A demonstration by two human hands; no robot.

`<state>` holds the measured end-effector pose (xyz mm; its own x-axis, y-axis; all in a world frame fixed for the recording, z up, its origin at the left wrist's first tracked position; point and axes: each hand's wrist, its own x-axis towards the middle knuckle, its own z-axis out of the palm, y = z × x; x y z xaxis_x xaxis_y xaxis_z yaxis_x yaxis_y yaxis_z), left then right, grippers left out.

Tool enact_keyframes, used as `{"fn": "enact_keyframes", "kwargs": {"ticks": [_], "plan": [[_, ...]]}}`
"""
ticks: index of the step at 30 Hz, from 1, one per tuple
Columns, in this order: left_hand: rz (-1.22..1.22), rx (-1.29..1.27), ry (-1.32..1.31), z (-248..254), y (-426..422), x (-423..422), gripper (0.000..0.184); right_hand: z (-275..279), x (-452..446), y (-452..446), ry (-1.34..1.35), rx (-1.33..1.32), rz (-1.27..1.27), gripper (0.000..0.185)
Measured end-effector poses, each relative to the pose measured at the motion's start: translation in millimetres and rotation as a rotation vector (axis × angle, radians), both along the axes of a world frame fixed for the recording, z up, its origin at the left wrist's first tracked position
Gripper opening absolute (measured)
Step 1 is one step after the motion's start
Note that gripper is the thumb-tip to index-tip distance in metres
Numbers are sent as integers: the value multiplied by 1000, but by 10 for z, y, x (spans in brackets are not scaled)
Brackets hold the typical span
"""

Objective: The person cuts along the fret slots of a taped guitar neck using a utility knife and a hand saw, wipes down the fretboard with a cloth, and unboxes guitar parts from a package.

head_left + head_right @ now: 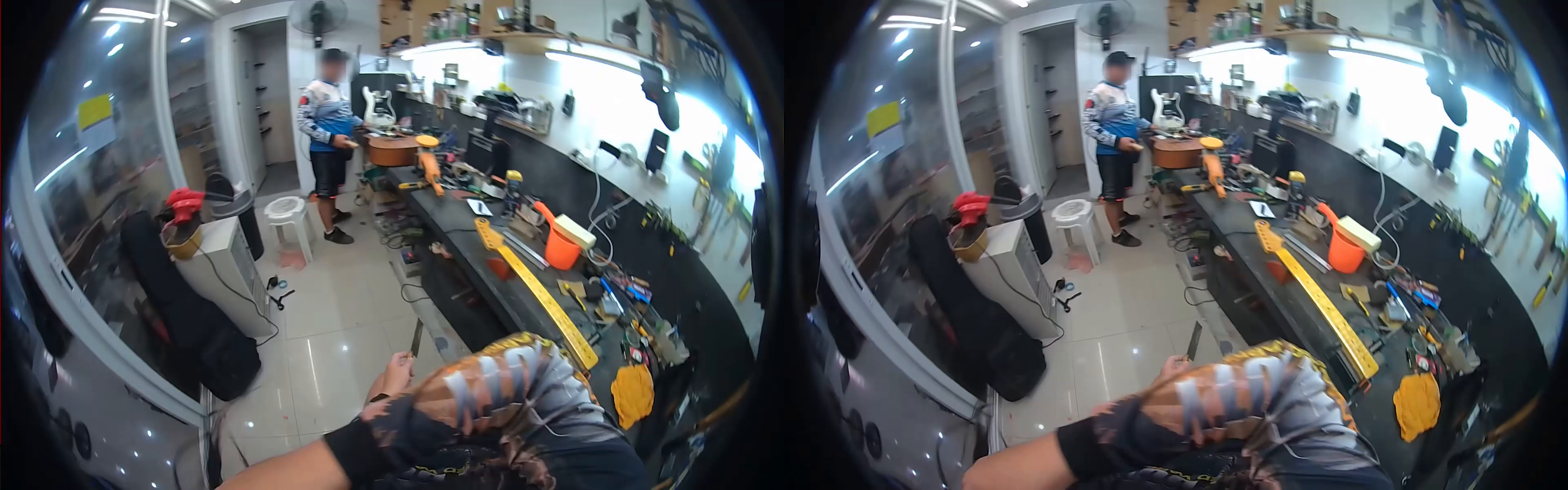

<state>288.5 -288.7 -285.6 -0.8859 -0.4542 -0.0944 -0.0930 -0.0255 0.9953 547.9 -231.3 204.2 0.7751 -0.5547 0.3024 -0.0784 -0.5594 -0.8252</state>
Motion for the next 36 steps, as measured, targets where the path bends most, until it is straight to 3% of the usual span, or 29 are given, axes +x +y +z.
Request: {"fn": "enact_keyframes", "kwargs": {"ticks": [3, 4, 5, 7, 9, 11, 13, 15, 17, 20, 23, 26, 28, 29, 31, 35, 36], "plan": [[64, 237, 24, 223, 89, 121, 32, -315, -407, 218, -41, 30, -157, 23], [78, 174, 75, 212, 105, 113, 30, -420, -595, 321, -63, 33, -238, 21], [112, 172, 150, -80, 107, -31, 28, -502, -810, 396, -76, 23, -317, 21], [79, 198, 42, -12, 101, -110, 28, -931, -1256, 690, 196, -328, -639, 22], [45, 271, 30, -81, 133, -121, 29, -1055, -1664, 1175, 637, -471, -849, 20], [-50, 336, 89, 39, 154, -61, 32, -1341, -1999, 1729, 676, -458, -1004, 21], [-137, 366, 203, 241, 152, -193, 33, -1599, -2155, 2426, 810, -184, -1073, 24], [-138, 529, 77, 280, 267, -45, 33, -1565, -2317, 2956, 681, -123, -1195, 28], [-133, 487, 92, 409, 361, -8, 30, -1533, -2272, 3503, 473, -75, -1410, 37], [-285, 331, 90, 652, 534, 203, 26, -1323, -2259, 4179, 373, -146, -1838, 29], [-333, 429, 184, 910, 938, 207, 26, -1494, -2335, 4820, 448, -259, -2270, 35], [-310, 348, 133, 1156, 1187, 281, 27, -1759, -2537, 5158, 557, -244, -2381, 38], [-348, 310, 194, 1432, 1288, 200, 27, -1832, -2617, 5113, 817, -210, -2345, 57], [-375, 275, 260, 1525, 1352, 107, 27, -1937, -2648, 5110, 812, -200, -2355, 57], [-334, 199, 306, 1679, 1364, -157, 26, -2109, -2661, 5064, 977, -71, -2254, 80], [-315, 26, 470, 2172, 1467, -532, 24, -2141, -2541, 4978, 969, -107, -2250, 74], [-313, -16, 523, 2292, 1524, -659, 25, -2127, -2532, 5007, 941, -169, -2216, 65]]}}
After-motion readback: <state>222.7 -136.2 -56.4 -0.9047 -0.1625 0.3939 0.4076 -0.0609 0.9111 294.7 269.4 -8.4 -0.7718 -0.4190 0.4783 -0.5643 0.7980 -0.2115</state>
